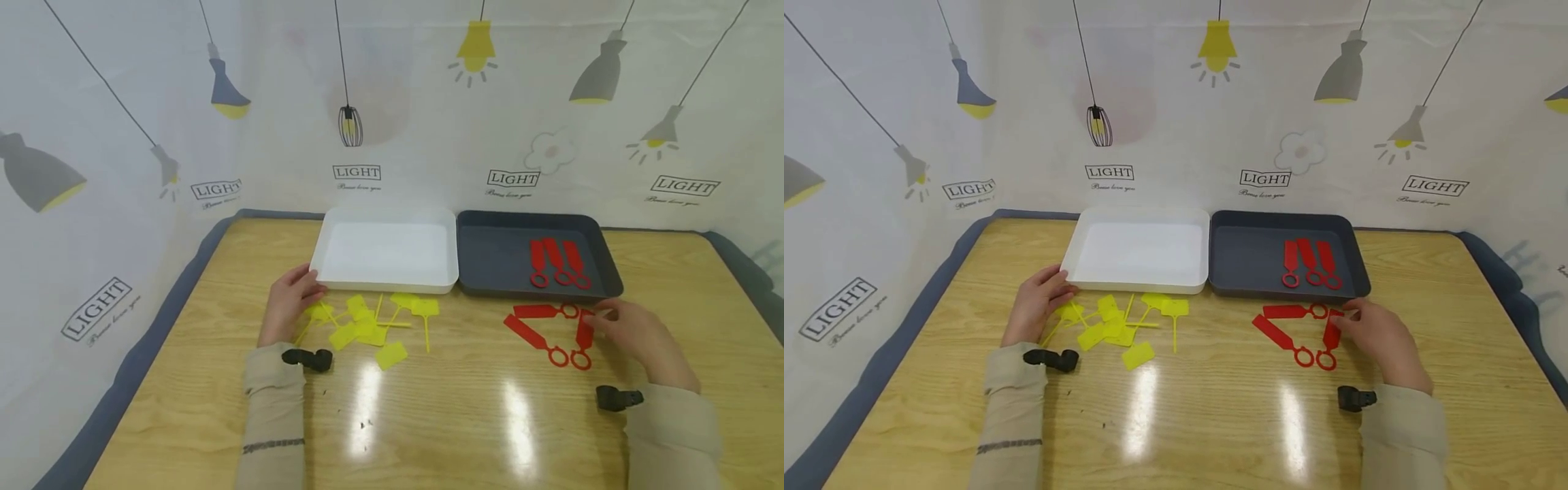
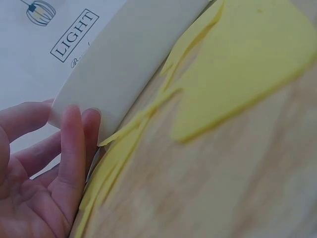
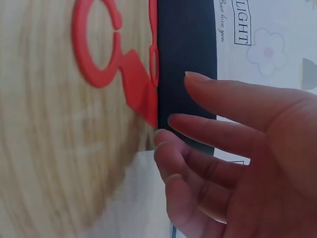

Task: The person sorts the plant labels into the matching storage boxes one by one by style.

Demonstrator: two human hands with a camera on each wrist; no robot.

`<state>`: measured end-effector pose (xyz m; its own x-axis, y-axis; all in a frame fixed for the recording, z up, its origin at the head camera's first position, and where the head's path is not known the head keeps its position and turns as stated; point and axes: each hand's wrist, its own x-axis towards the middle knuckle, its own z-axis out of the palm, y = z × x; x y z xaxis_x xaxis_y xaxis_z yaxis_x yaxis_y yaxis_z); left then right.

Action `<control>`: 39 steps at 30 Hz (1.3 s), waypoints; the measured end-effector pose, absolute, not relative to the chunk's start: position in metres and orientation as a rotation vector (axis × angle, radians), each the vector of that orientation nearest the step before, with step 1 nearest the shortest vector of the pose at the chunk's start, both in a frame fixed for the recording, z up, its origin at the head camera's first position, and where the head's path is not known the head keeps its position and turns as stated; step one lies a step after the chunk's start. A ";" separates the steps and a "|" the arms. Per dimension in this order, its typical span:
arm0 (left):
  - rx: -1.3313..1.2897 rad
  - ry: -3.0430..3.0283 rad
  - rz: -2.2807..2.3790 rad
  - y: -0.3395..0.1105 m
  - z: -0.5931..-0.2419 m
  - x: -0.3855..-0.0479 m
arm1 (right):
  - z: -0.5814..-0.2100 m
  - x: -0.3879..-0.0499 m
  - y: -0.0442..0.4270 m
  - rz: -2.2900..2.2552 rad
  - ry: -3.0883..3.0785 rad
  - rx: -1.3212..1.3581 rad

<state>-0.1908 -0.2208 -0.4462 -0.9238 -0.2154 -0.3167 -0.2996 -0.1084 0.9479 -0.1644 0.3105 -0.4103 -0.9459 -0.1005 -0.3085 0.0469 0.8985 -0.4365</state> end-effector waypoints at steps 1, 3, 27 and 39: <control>-0.598 2.063 2.209 -0.221 -0.446 -0.191 | -0.412 -0.165 0.312 -0.635 2.739 -0.039; -0.601 2.079 2.196 -0.221 -0.448 -0.191 | -0.413 -0.166 0.313 -0.629 2.734 -0.038; -0.598 2.082 2.180 -0.223 -0.449 -0.191 | -0.420 -0.166 0.310 -0.630 2.697 -0.013; -0.582 2.089 2.171 -0.223 -0.449 -0.190 | -0.420 -0.166 0.308 -0.675 2.670 -0.008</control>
